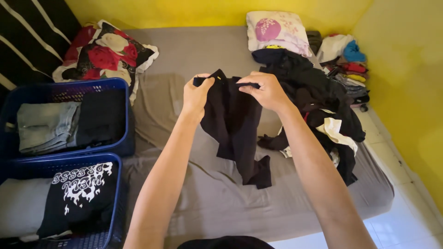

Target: Folding various items of laundry on a bed and placing them into baskets.

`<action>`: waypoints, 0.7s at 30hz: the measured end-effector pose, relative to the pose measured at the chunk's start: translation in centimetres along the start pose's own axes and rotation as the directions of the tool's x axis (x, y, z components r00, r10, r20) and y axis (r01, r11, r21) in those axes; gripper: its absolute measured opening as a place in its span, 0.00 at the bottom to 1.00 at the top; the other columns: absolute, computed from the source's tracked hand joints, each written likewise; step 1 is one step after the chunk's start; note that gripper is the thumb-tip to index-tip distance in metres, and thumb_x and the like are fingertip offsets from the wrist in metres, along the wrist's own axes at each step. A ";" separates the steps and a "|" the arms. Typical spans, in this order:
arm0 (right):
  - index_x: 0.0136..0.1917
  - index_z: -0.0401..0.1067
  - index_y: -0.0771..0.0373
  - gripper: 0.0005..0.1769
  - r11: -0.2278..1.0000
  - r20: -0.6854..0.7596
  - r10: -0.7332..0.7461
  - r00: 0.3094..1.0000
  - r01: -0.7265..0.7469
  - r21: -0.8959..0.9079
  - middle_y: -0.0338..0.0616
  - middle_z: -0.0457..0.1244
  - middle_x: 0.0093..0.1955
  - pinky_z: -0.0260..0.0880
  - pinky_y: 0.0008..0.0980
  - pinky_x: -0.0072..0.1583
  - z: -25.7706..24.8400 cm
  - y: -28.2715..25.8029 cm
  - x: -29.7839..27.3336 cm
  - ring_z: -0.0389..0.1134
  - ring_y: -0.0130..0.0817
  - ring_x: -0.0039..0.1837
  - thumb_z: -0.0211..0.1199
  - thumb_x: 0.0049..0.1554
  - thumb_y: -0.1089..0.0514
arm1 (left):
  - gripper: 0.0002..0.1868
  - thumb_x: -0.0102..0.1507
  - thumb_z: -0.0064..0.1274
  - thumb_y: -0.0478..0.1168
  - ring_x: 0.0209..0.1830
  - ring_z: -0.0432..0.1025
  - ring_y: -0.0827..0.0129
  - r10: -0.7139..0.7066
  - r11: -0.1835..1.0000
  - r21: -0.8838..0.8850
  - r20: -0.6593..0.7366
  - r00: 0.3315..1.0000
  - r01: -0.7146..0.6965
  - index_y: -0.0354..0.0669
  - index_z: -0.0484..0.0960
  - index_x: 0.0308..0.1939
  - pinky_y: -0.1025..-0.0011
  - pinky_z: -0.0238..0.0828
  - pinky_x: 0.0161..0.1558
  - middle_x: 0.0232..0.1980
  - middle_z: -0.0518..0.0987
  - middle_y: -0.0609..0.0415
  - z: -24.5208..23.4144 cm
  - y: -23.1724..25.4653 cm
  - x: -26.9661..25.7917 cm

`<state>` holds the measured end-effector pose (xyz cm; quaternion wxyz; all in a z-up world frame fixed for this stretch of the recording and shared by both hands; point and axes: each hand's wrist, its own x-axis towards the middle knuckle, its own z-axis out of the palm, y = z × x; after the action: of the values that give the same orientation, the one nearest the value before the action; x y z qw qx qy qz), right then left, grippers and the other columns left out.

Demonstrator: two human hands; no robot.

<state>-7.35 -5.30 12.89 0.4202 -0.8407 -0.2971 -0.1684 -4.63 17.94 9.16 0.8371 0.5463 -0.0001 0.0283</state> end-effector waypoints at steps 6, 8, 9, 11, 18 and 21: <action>0.52 0.81 0.60 0.17 0.974 -0.107 -0.222 0.969 0.225 0.017 0.41 0.66 0.46 0.69 0.28 0.52 1.3 0.2 0.1 0.69 0.33 0.48 0.70 0.50 0.73 | 0.04 0.63 0.60 0.33 0.38 0.72 0.79 0.210 0.969 0.109 0.093 0.973 -0.220 0.37 0.84 0.42 0.77 0.70 0.42 0.38 0.80 0.60 0.7 0.1 -0.9; 0.51 0.81 0.61 0.19 0.974 -0.126 -0.222 0.967 0.226 0.019 0.41 0.65 0.47 0.69 0.28 0.53 1.6 1.0 0.2 0.70 0.32 0.50 0.67 0.49 0.76 | 0.05 0.64 0.60 0.33 0.39 0.72 0.80 0.258 0.950 0.145 0.130 0.957 -0.276 0.37 0.83 0.42 0.78 0.70 0.42 0.39 0.80 0.61 1.1 0.5 -1.3; 0.51 0.80 0.62 0.20 0.975 -0.144 -0.216 0.966 0.222 0.022 0.41 0.65 0.48 0.70 0.28 0.54 1.9 1.4 0.2 0.70 0.32 0.51 0.64 0.49 0.78 | 0.05 0.64 0.60 0.33 0.39 0.71 0.81 0.297 0.928 0.180 0.170 0.940 -0.326 0.37 0.83 0.43 0.79 0.70 0.43 0.39 0.80 0.62 1.2 0.6 -1.5; 0.50 0.80 0.62 0.19 0.977 -0.159 -0.209 0.965 0.215 0.017 0.41 0.65 0.47 0.70 0.29 0.53 1.9 0.7 0.3 0.70 0.32 0.50 0.65 0.47 0.78 | 0.05 0.64 0.60 0.33 0.39 0.71 0.81 0.319 0.912 0.209 0.180 0.931 -0.353 0.37 0.83 0.43 0.79 0.70 0.43 0.38 0.80 0.62 1.6 0.4 -1.6; 0.46 0.80 0.62 0.16 0.972 -0.243 -0.234 0.941 0.232 -0.037 0.40 0.64 0.44 0.69 0.29 0.49 2.6 0.5 0.6 0.68 0.33 0.47 0.74 0.46 0.75 | 0.05 0.63 0.61 0.32 0.39 0.73 0.80 0.329 0.894 0.243 0.214 0.920 -0.377 0.36 0.84 0.42 0.78 0.72 0.44 0.38 0.82 0.60 2.5 0.3 -1.9; 0.45 0.77 0.64 0.15 0.978 -0.298 -0.202 0.933 0.209 -0.007 0.41 0.65 0.44 0.69 0.30 0.50 2.5 0.8 0.7 0.69 0.33 0.47 0.76 0.46 0.74 | 0.05 0.63 0.61 0.32 0.40 0.73 0.80 0.337 0.889 0.232 0.257 0.906 -0.396 0.36 0.84 0.42 0.78 0.73 0.45 0.39 0.83 0.59 2.2 -0.2 -1.5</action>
<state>-6.22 -3.35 11.33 0.4504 -0.7650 -0.3188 -0.3320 -6.03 15.78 9.83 0.7264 0.6485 -0.1881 0.1284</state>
